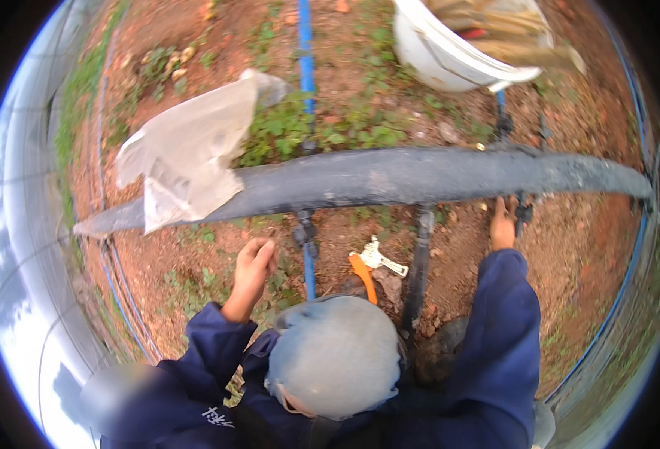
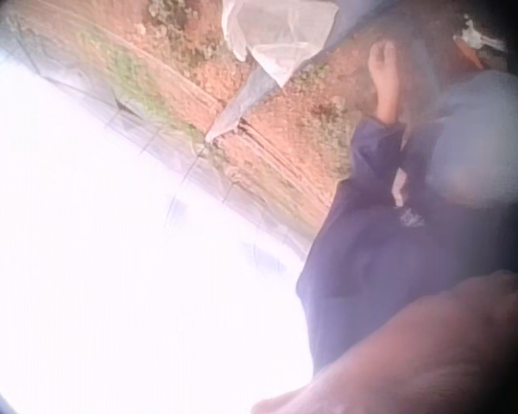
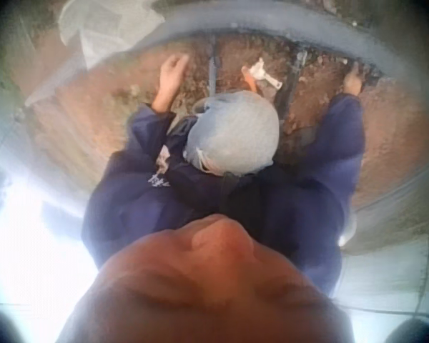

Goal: The person works on a black irrigation pipe inside a greenhouse, using a punch tool to create holes and inserting emitters. They also use a spray bottle to apply a substance to the pipe and handle a plastic bag containing parts.

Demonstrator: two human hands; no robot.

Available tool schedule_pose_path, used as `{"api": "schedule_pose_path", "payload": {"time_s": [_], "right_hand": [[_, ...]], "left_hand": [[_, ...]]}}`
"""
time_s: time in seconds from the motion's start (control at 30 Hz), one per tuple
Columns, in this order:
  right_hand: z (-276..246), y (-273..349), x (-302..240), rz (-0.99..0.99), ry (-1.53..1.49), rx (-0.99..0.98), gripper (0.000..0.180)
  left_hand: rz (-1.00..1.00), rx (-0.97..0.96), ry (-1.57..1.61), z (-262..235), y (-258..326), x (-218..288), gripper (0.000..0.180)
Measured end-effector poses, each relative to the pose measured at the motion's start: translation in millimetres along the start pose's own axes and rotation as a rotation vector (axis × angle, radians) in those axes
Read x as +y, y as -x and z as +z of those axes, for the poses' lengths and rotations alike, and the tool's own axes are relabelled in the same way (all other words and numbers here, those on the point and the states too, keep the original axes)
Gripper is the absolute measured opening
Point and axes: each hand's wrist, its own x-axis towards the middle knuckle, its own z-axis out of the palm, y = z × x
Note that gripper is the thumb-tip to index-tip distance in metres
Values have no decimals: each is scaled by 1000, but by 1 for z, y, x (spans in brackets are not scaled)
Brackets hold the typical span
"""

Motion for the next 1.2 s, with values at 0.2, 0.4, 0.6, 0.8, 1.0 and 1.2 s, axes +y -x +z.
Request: {"api": "schedule_pose_path", "payload": {"time_s": [0.2, 0.4, 0.6, 0.8, 1.0, 1.2], "right_hand": [[-14, 13, -27, 58, 56, -57, 66], [-21, 19, -46, 95, 75, -33, 71], [-19, 18, -44, 144, -26, -92, 67], [-22, 17, -45, 173, 35, -121, 64], [-20, 27, -52, 189, 65, -107, 68], [-28, 36, -61, 176, 74, -196, 62]], "left_hand": [[482, 160, -326, 38, -55, -42, 42], [373, 162, -503, 54, -68, -17, 34], [381, -140, -743, 23, -88, -9, 36], [921, -283, -889, -2, -110, -15, 31], [1386, -259, -1430, -15, -144, -27, 42], [1428, -349, -1574, -15, -161, -23, 45]]}}
